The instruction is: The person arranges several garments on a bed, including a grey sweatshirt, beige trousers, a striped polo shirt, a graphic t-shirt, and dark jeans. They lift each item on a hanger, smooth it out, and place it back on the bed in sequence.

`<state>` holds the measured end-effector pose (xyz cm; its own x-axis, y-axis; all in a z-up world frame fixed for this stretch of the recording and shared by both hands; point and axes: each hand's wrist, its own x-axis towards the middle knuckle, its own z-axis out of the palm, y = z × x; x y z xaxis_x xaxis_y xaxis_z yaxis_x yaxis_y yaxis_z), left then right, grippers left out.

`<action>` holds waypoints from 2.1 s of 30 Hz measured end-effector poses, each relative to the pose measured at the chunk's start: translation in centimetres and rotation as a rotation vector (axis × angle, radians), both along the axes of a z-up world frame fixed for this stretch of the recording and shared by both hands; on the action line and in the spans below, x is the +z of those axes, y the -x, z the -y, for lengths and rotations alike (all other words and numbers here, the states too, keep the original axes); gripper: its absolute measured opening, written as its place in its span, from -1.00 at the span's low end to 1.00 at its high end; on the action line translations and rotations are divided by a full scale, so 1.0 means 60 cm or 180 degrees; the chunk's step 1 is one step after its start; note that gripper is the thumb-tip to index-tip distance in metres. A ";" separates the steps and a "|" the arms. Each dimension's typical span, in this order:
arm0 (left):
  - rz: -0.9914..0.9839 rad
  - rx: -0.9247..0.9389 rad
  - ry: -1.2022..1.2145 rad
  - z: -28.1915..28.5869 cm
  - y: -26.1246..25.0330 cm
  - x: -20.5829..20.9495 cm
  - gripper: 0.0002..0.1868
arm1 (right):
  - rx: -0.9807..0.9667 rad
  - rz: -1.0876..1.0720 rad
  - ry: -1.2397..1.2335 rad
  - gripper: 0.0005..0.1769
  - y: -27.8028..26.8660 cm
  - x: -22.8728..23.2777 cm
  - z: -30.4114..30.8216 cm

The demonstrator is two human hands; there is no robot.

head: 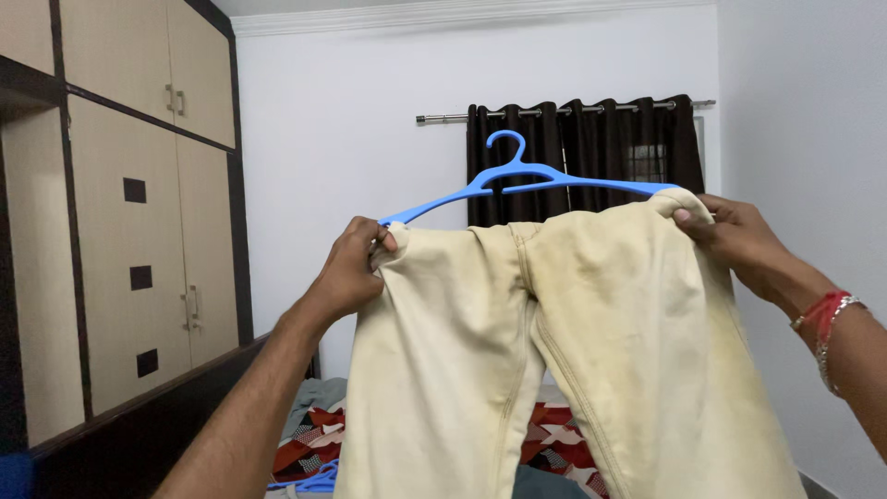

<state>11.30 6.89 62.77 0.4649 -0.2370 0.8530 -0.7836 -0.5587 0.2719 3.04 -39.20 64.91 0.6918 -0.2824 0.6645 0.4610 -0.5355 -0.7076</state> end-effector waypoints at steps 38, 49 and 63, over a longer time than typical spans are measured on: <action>-0.1111 -0.1661 0.0189 0.573 0.188 0.062 -0.41 | -0.2553 -0.0448 -0.0228 -0.24 0.273 0.081 0.453; -0.2003 -0.3921 -0.0629 0.652 0.345 -0.050 -0.32 | -0.2712 -0.0619 -0.0277 -0.29 0.351 -0.023 0.510; -0.1644 -0.3416 -0.0659 0.670 0.271 -0.311 -0.34 | -0.2874 -0.1351 -0.0268 -0.34 0.382 -0.217 0.597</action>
